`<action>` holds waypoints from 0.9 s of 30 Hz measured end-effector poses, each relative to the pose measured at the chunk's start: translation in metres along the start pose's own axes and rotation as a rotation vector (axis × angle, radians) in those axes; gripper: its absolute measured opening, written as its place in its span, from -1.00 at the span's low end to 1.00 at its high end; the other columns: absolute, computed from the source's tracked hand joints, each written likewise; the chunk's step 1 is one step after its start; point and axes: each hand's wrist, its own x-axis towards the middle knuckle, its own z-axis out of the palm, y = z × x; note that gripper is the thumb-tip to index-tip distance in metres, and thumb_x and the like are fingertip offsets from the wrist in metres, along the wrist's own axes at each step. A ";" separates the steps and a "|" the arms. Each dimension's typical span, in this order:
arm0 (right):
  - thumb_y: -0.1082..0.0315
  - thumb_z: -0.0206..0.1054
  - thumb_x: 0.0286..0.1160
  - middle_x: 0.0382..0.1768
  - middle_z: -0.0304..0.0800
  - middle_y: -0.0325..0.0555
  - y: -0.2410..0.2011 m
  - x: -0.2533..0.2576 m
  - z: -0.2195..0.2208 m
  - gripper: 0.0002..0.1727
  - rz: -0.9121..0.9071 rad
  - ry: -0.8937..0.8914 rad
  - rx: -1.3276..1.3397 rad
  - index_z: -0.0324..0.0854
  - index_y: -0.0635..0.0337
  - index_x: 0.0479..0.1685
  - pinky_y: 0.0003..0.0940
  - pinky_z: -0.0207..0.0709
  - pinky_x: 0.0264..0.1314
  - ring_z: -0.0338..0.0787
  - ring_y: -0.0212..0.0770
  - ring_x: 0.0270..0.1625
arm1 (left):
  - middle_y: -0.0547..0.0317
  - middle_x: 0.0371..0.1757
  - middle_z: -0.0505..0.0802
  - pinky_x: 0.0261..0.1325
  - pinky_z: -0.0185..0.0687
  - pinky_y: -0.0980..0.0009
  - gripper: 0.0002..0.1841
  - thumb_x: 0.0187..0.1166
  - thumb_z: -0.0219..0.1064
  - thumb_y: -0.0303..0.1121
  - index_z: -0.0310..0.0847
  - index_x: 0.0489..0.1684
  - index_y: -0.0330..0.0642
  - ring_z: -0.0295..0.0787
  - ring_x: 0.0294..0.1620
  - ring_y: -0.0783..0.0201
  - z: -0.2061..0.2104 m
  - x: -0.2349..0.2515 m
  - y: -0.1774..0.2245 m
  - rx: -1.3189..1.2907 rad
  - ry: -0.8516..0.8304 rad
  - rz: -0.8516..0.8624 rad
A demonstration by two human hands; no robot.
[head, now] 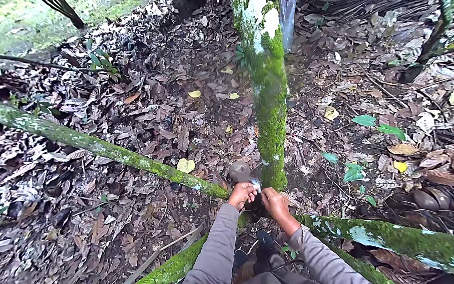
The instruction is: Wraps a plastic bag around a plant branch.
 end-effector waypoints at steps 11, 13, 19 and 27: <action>0.42 0.10 0.73 0.01 0.86 0.15 -0.004 0.024 0.003 -0.72 -0.125 0.095 0.049 0.76 0.32 -0.07 0.07 0.77 -0.19 0.92 0.14 -0.21 | 0.13 -0.47 0.84 -0.52 0.64 0.51 -0.88 0.67 0.27 -0.53 0.69 -0.15 -0.41 0.68 -0.65 0.40 0.002 0.004 -0.016 0.025 -0.030 0.198; 0.39 0.10 0.75 0.02 0.87 0.16 -0.006 0.030 0.004 -0.70 -0.065 0.031 0.110 0.76 0.33 0.00 0.10 0.75 -0.02 0.91 0.16 -0.08 | 0.12 -0.49 0.85 -0.48 0.71 0.47 -0.91 0.63 0.29 -0.57 0.69 -0.17 -0.43 0.74 -0.63 0.36 0.000 0.005 -0.016 0.042 -0.023 0.237; 0.35 0.10 0.76 -0.02 0.83 0.18 -0.012 0.046 -0.004 -0.70 0.039 -0.159 0.198 0.73 0.33 0.03 0.02 0.68 0.15 0.86 0.09 -0.02 | 0.13 -0.52 0.83 -0.45 0.76 0.43 -0.92 0.56 0.36 -0.56 0.67 -0.18 -0.43 0.76 -0.64 0.35 0.004 0.004 -0.014 0.273 0.082 0.281; 0.33 0.09 0.78 -0.05 0.85 0.21 -0.027 0.051 -0.007 -0.69 0.218 -0.262 0.170 0.69 0.32 0.14 0.07 0.69 0.17 0.87 0.13 -0.01 | -0.18 -0.21 0.84 0.05 0.73 0.17 -0.85 0.45 0.34 -0.48 0.74 -0.31 -0.45 0.83 -0.17 0.03 0.013 0.013 -0.037 0.800 0.453 0.717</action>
